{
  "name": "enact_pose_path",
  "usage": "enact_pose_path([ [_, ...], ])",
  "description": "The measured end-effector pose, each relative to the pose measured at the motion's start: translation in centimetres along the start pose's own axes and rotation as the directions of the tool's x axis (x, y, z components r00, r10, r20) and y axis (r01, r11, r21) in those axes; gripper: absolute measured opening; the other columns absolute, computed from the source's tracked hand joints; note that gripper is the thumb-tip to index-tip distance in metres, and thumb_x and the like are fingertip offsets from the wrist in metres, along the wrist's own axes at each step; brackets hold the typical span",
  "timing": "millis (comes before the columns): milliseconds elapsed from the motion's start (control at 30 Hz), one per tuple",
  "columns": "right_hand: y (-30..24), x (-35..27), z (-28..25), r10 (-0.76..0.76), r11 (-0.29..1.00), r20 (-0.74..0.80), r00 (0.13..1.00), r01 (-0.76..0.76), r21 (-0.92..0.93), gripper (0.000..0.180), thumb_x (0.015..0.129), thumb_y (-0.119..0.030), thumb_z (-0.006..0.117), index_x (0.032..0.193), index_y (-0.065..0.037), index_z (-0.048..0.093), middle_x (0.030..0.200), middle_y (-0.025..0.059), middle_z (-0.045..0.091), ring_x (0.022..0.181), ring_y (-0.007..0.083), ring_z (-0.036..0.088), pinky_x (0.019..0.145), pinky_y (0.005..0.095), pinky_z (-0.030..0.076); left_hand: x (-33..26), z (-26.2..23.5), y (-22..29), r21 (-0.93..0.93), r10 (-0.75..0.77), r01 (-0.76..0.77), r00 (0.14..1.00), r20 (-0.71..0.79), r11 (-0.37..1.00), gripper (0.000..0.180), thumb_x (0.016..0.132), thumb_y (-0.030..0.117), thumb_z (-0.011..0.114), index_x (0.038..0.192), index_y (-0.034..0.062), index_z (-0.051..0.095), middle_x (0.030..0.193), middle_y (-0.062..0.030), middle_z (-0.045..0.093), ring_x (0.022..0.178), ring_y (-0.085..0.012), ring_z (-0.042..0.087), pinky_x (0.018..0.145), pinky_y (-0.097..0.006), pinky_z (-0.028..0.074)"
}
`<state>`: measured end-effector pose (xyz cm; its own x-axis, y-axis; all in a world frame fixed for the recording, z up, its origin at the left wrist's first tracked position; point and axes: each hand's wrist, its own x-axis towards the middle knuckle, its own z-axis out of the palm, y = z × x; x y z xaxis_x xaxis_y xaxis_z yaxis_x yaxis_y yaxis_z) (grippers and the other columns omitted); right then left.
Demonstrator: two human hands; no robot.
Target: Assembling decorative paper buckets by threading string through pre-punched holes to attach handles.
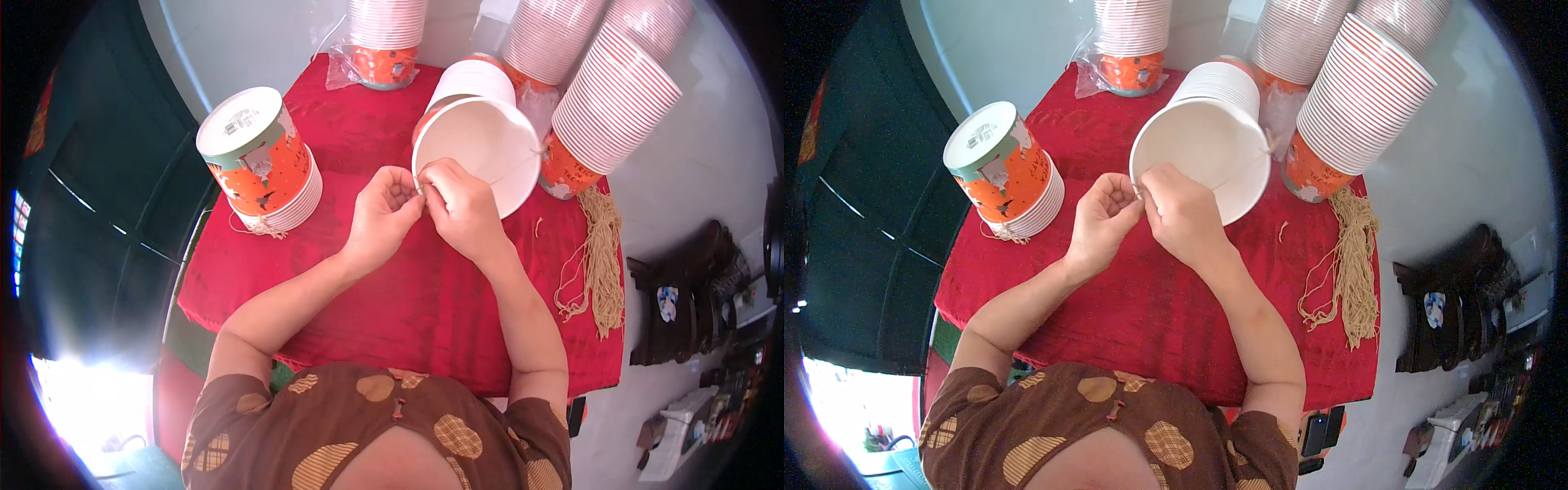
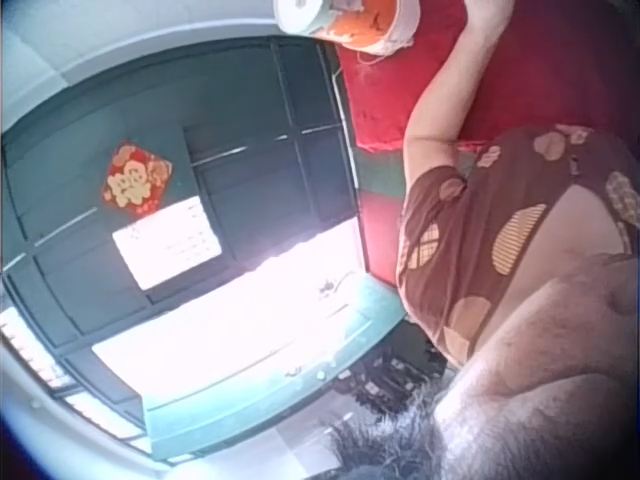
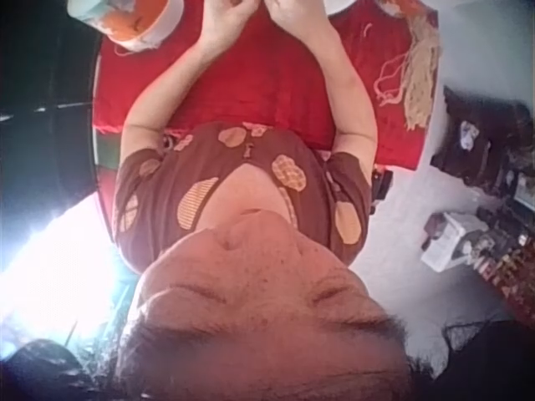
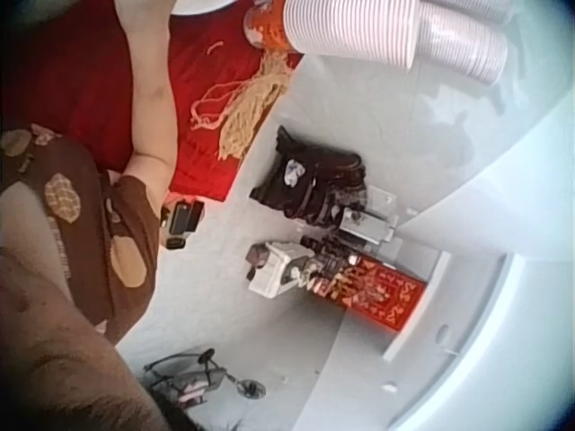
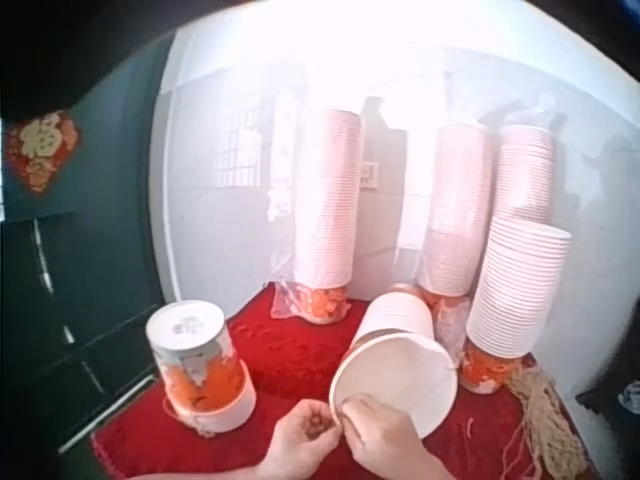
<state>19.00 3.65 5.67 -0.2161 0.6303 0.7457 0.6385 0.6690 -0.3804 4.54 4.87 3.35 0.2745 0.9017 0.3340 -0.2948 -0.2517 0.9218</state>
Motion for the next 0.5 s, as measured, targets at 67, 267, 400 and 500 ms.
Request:
enact_pose_path([
  [67, 0.2, -0.4, 0.6, 0.031, 0.999, 0.073, 0.997, -0.032, 0.015, 0.008, 0.080, 0.005, 0.058, 0.085, 0.000, 0.056, 0.083, 0.0129, 0.060, 0.068, 0.0296, 0.061, 0.059, 0.0356, 0.048, -0.7, -0.9, -0.7, 0.001, -0.024, 0.024, 0.999, 0.025, 1.000, 0.014, 0.088, -0.001, 0.055, 0.101, -0.0007, 0.050, 0.090, -0.0041, 0.058, 0.082, -0.0104, 0.059, 0.074, -0.024, 0.050],
  [267, -0.1, -1.9, 2.1, -0.027, 0.999, 0.260, 0.965, 0.019, 0.035, 0.006, 0.079, 0.001, 0.060, 0.083, 0.001, 0.055, 0.084, 0.0133, 0.059, 0.071, 0.0316, 0.061, 0.061, 0.0388, 0.049, -1.7, -3.8, 0.3, -0.203, -0.426, 0.431, 0.902, 0.069, 0.879, 0.024, 0.093, 0.020, 0.050, 0.093, -0.0034, 0.055, 0.080, -0.0119, 0.062, 0.071, -0.0205, 0.066, 0.067, -0.029, 0.055],
  [400, -0.4, -3.6, 2.5, 0.019, 1.000, 0.348, 0.937, -0.027, 0.017, 0.007, 0.079, 0.001, 0.060, 0.082, 0.001, 0.054, 0.084, 0.0133, 0.058, 0.072, 0.0321, 0.061, 0.061, 0.0397, 0.049, -2.4, -4.6, 0.4, 0.037, -0.580, 0.579, 0.811, 0.082, 0.815, 0.026, 0.089, 0.021, 0.055, 0.084, -0.0045, 0.059, 0.067, -0.0095, 0.059, 0.052, -0.0190, 0.062, 0.048, -0.029, 0.053],
  [500, -0.4, -5.0, 2.6, 0.039, 0.999, 0.366, 0.930, -0.045, 0.006, 0.007, 0.080, 0.002, 0.059, 0.084, 0.001, 0.054, 0.085, 0.0134, 0.059, 0.075, 0.0325, 0.061, 0.064, 0.0396, 0.049, -3.0, -4.8, -0.2, 0.212, -0.614, 0.586, 0.782, 0.105, 0.782, 0.023, 0.090, 0.018, 0.053, 0.087, -0.0041, 0.060, 0.066, -0.0109, 0.061, 0.050, -0.0187, 0.062, 0.047, -0.027, 0.053],
])
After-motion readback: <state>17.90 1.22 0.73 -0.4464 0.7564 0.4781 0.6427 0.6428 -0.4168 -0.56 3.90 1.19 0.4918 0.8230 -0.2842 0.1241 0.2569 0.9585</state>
